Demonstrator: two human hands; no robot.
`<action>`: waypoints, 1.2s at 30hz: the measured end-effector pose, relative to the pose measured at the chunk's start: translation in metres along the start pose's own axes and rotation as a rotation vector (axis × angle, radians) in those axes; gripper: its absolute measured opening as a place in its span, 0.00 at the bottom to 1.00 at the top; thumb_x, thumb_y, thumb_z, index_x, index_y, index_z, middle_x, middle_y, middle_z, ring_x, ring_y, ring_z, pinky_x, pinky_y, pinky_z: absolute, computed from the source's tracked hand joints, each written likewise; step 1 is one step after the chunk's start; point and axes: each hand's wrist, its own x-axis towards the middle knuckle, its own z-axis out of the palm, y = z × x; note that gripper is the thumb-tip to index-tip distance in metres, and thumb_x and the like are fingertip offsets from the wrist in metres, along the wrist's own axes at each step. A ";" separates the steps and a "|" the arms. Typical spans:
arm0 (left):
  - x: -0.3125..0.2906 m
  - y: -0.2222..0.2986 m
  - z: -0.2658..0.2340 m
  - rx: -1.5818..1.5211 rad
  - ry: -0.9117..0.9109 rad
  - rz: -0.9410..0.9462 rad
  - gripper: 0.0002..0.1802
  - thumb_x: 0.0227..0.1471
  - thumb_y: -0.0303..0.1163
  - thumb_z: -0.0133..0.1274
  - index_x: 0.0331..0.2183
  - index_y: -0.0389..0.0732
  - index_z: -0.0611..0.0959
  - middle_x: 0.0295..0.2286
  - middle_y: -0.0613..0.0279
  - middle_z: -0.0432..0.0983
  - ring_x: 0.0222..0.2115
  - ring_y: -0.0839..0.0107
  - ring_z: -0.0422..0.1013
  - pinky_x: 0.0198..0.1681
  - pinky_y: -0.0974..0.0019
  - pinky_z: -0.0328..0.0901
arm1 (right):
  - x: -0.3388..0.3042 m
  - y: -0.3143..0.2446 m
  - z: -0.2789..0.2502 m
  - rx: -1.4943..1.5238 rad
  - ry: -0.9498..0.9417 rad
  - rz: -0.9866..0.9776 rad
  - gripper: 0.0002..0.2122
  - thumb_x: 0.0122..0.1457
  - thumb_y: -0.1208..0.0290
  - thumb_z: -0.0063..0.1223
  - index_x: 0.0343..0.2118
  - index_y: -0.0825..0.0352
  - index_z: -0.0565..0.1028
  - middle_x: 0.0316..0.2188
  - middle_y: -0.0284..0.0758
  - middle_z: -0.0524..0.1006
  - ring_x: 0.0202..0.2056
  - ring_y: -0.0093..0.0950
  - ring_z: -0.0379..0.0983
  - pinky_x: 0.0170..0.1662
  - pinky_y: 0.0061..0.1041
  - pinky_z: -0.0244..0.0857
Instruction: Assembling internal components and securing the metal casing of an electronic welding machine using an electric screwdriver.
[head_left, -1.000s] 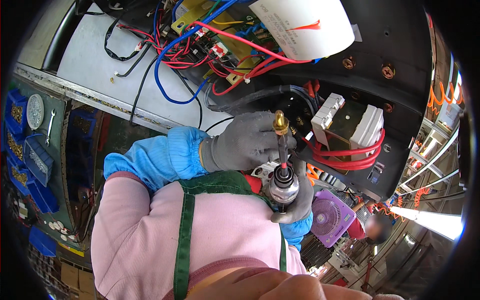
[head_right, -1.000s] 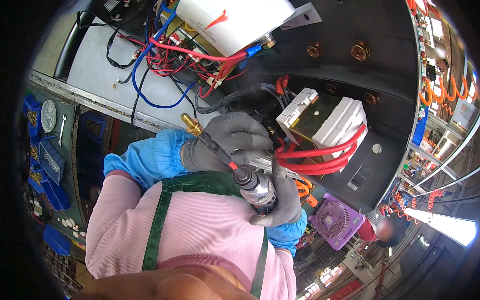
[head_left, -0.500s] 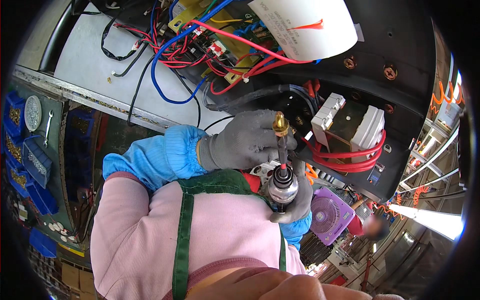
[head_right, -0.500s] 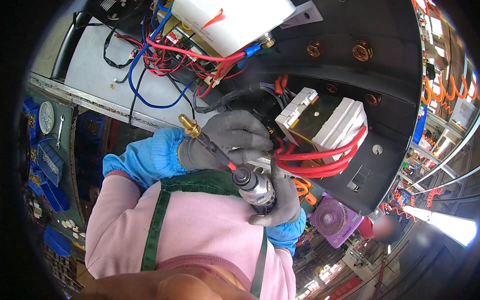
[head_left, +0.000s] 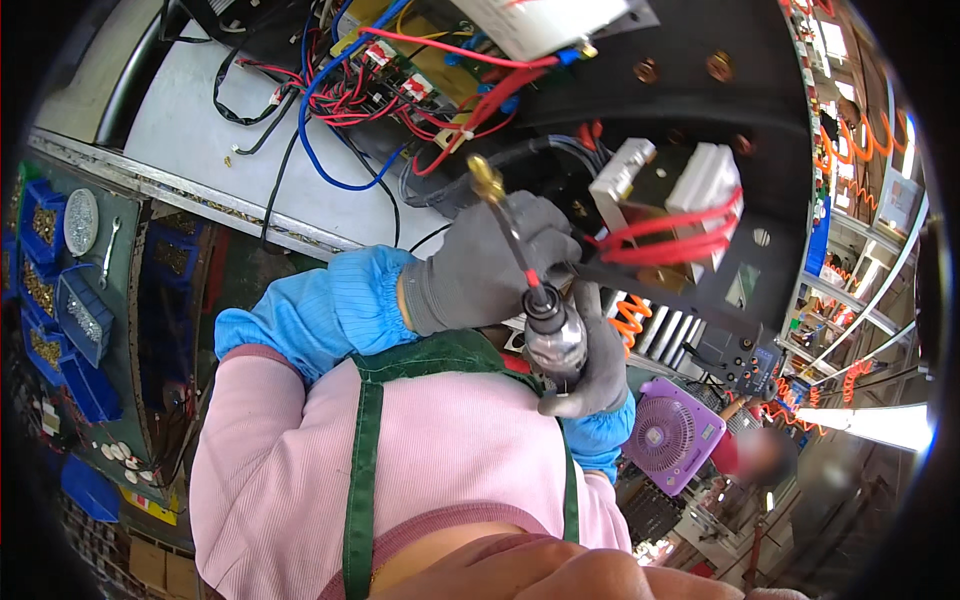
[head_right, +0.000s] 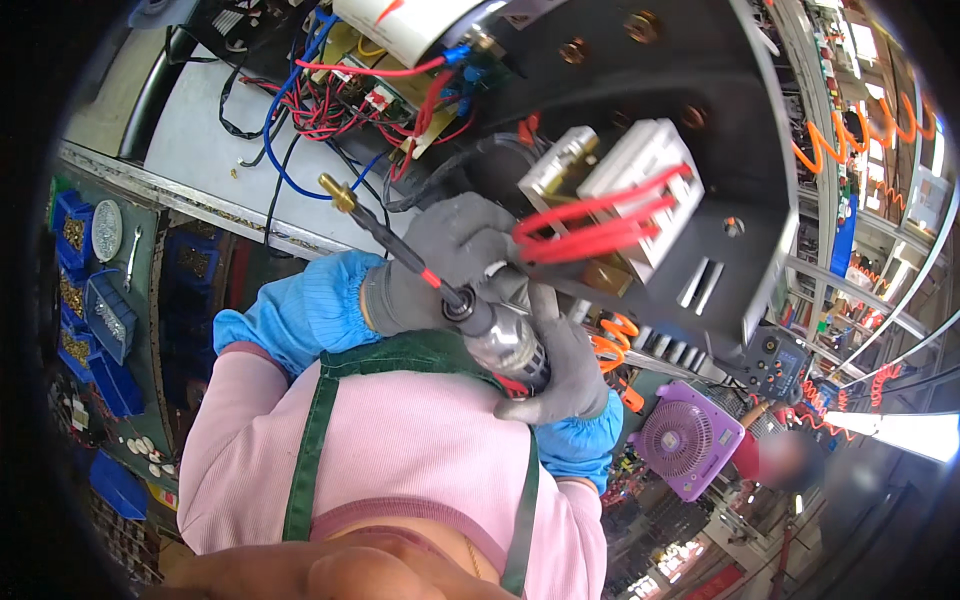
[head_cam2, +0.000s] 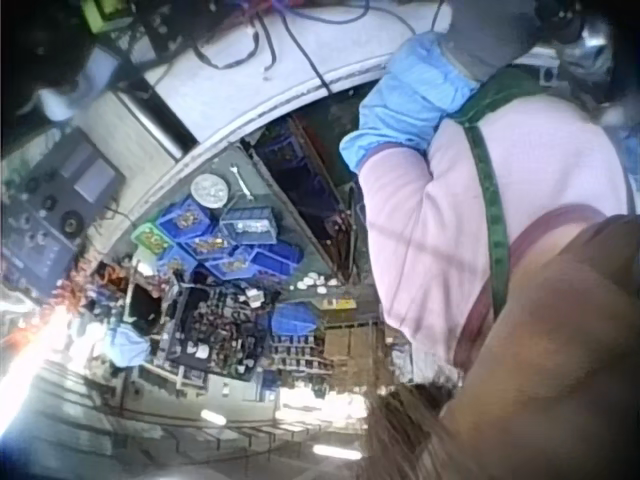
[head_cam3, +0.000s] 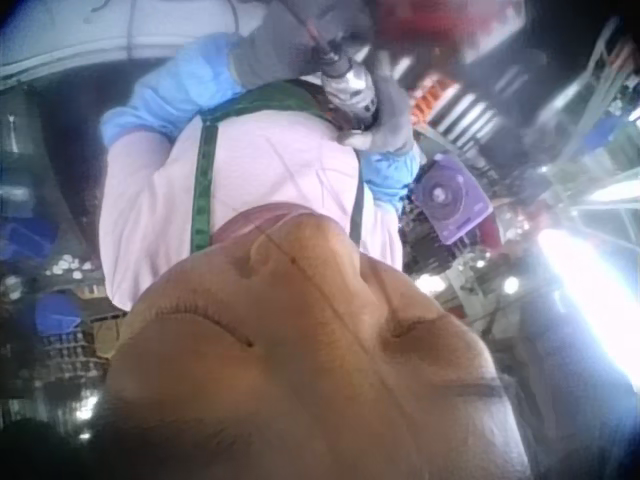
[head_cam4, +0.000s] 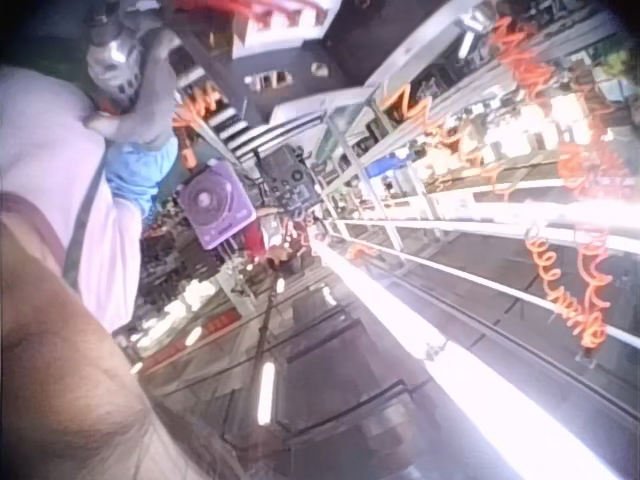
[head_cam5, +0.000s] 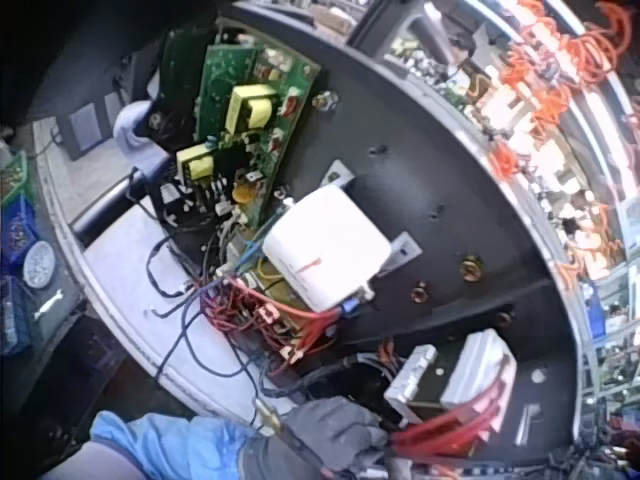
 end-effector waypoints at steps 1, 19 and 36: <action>0.001 0.004 -0.001 0.055 -0.035 -0.036 0.09 0.33 0.30 0.57 0.24 0.42 0.77 0.26 0.62 0.71 0.27 0.62 0.70 0.27 0.61 0.65 | -0.001 -0.006 -0.002 0.052 -0.028 0.059 0.59 0.25 0.50 0.71 0.59 0.76 0.48 0.41 0.47 0.73 0.40 0.40 0.73 0.44 0.27 0.63; -0.001 0.046 0.010 0.658 -0.202 -0.219 0.23 0.36 0.31 0.58 0.37 0.34 0.70 0.33 0.44 0.68 0.31 0.48 0.68 0.30 0.53 0.65 | -0.105 0.061 -0.053 0.256 -0.052 0.145 0.44 0.36 0.67 0.66 0.59 0.68 0.55 0.33 0.38 0.76 0.31 0.23 0.73 0.40 0.20 0.63; 0.002 0.047 0.009 0.649 -0.175 -0.094 0.22 0.42 0.37 0.58 0.35 0.32 0.71 0.30 0.47 0.69 0.27 0.51 0.69 0.27 0.58 0.65 | -0.108 0.061 -0.059 0.120 0.011 0.100 0.44 0.35 0.65 0.65 0.59 0.65 0.56 0.33 0.38 0.75 0.32 0.24 0.71 0.41 0.20 0.62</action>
